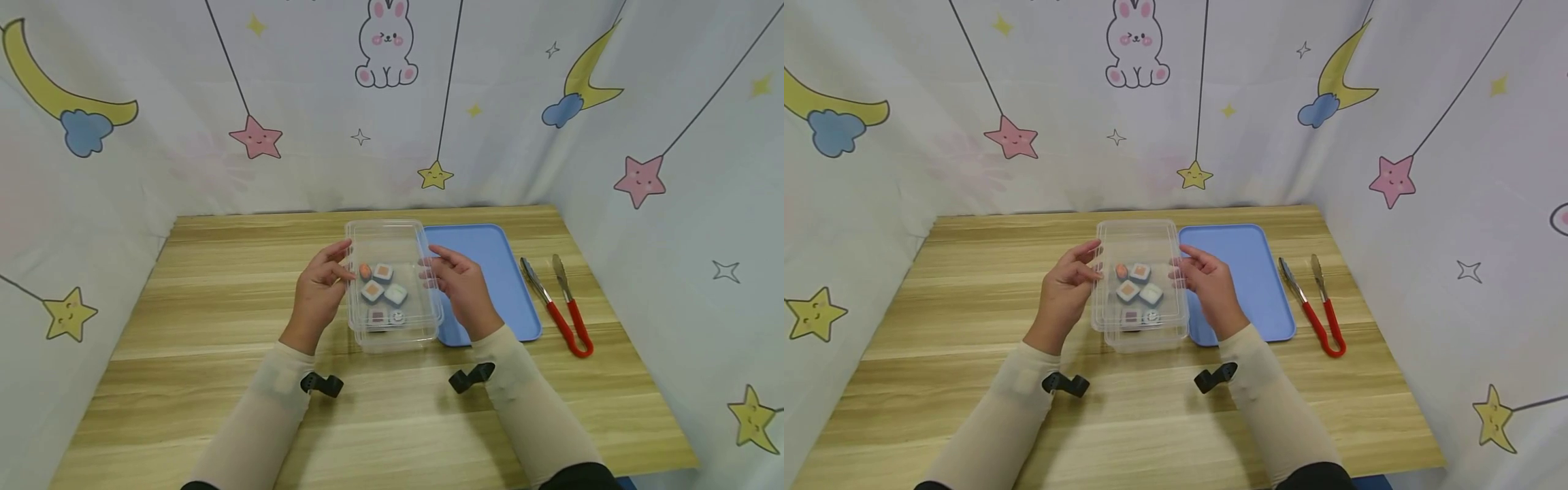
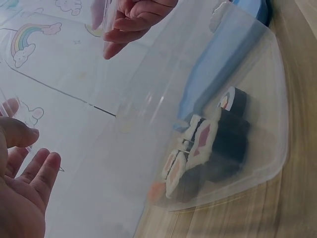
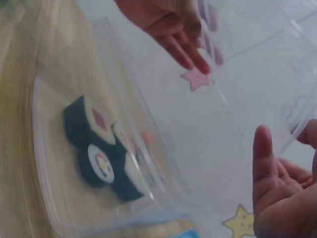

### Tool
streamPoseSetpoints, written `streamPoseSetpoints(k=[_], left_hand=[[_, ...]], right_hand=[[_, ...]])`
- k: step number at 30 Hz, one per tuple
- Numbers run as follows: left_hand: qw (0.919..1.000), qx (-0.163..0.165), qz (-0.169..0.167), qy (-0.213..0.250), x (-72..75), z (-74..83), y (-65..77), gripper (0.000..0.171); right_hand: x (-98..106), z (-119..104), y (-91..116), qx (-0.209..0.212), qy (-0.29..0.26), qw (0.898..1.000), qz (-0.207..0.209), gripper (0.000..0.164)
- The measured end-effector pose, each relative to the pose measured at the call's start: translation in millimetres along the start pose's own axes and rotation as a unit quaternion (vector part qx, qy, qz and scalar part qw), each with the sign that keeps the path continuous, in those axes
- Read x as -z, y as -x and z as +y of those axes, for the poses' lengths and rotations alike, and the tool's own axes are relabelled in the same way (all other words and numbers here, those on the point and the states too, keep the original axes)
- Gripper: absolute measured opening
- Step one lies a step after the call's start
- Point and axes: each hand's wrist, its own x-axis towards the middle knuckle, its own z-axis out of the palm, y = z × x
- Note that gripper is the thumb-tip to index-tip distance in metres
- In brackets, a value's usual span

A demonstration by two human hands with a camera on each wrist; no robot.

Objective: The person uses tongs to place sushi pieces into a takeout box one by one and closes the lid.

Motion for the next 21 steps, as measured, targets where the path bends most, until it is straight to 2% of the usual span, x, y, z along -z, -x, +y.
streamPoseSetpoints(k=[3,6,7,9,12,15,17,21], left_hand=[[0.9999,0.004,-0.002,-0.013,-1.1,-1.2,0.9,0.017],[0.9995,0.022,0.003,-0.022,-2.1,-1.6,2.1,0.009],[0.9993,0.033,0.005,-0.014,-2.4,-1.2,2.5,0.012],[0.9971,0.072,0.016,0.015,-3.3,0.7,3.1,0.029],[0.9863,0.142,0.04,0.073,-4.5,4.6,3.5,0.047],[0.9698,0.2,0.058,0.127,-5.7,9.5,3.8,0.05],[0.9623,0.221,0.059,0.148,-6.6,12.3,4.5,0.049],[0.9605,0.24,0.05,0.131,-9.6,14.4,6.9,0.053]], right_hand=[[-2.7,-1.8,0.2,-0.012,-0.022,1.0,-0.003,0.052],[-4.5,-2.0,-0.6,-0.017,-0.043,0.999,0.0,0.055],[-4.9,-1.8,-1.2,-0.018,-0.052,0.998,0.004,0.056],[-5.6,-1.6,-1.8,-0.018,-0.07,0.997,0.015,0.054],[-6.0,-0.9,-2.6,-0.015,-0.091,0.995,0.033,0.051],[-7.0,0.3,-2.6,-0.007,-0.099,0.994,0.049,0.05],[-7.4,2.3,-2.7,-0.003,-0.097,0.994,0.057,0.049],[-10.4,5.7,-1.4,0.0,-0.09,0.994,0.068,0.045]])
